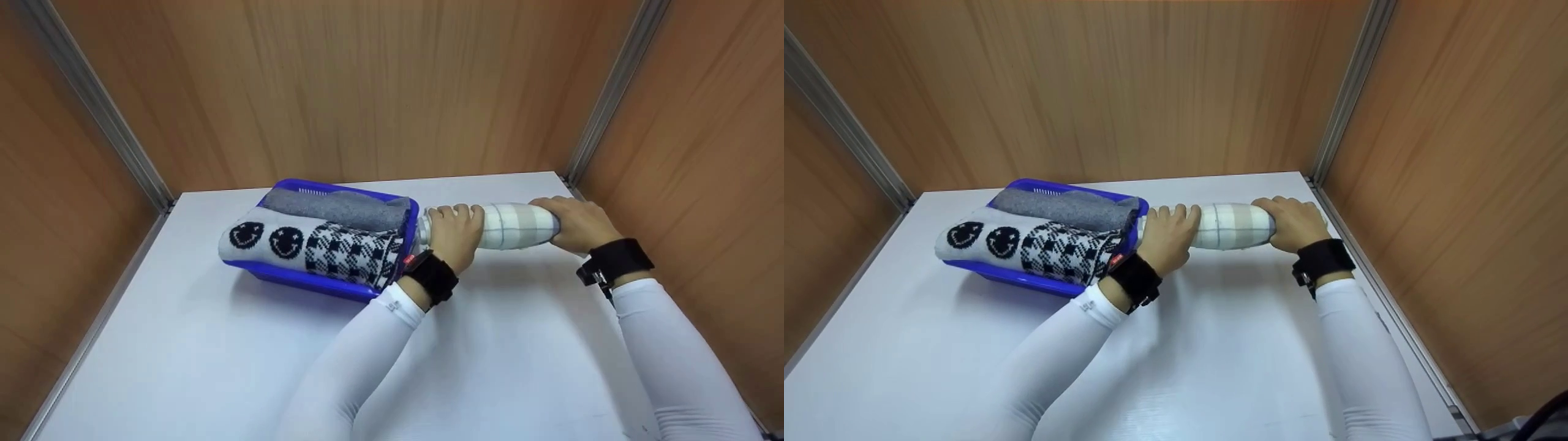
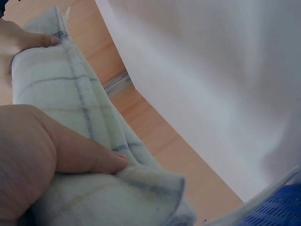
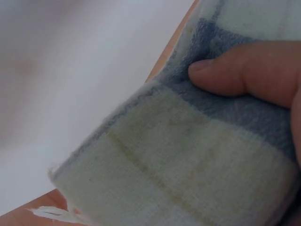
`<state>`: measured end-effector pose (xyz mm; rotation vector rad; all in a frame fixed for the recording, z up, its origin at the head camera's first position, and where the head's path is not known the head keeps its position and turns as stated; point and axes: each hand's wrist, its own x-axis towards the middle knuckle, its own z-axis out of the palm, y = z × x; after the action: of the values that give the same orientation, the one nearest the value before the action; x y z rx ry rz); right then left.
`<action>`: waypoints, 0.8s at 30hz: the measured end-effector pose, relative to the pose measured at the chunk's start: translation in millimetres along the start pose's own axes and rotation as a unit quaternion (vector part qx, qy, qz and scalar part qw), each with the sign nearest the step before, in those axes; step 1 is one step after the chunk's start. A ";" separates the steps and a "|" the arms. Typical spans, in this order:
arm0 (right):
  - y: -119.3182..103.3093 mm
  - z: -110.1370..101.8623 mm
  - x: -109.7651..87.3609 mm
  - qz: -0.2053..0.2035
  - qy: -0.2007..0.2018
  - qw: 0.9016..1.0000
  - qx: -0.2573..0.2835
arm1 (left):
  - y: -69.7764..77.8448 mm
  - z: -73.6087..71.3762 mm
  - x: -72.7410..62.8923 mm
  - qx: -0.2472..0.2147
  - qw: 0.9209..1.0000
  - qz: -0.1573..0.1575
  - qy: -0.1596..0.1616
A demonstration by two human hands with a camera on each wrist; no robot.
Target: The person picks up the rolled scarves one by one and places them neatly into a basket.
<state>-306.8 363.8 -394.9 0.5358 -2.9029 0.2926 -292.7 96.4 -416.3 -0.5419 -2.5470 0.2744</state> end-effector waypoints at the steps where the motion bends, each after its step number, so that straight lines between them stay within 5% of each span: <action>1: 0.0 -1.2 0.4 0.000 0.002 1.000 -0.003 | -0.4 -0.7 1.0 0.001 1.000 0.001 0.000; 24: -8.0 -23.2 9.4 -0.005 0.011 1.000 -0.006 | -16.3 -21.0 18.6 -0.014 0.999 0.001 -0.052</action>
<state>-309.4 358.5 -369.3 0.5408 -2.8784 0.2784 -301.6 91.5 -385.4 -0.5536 -2.6547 0.2746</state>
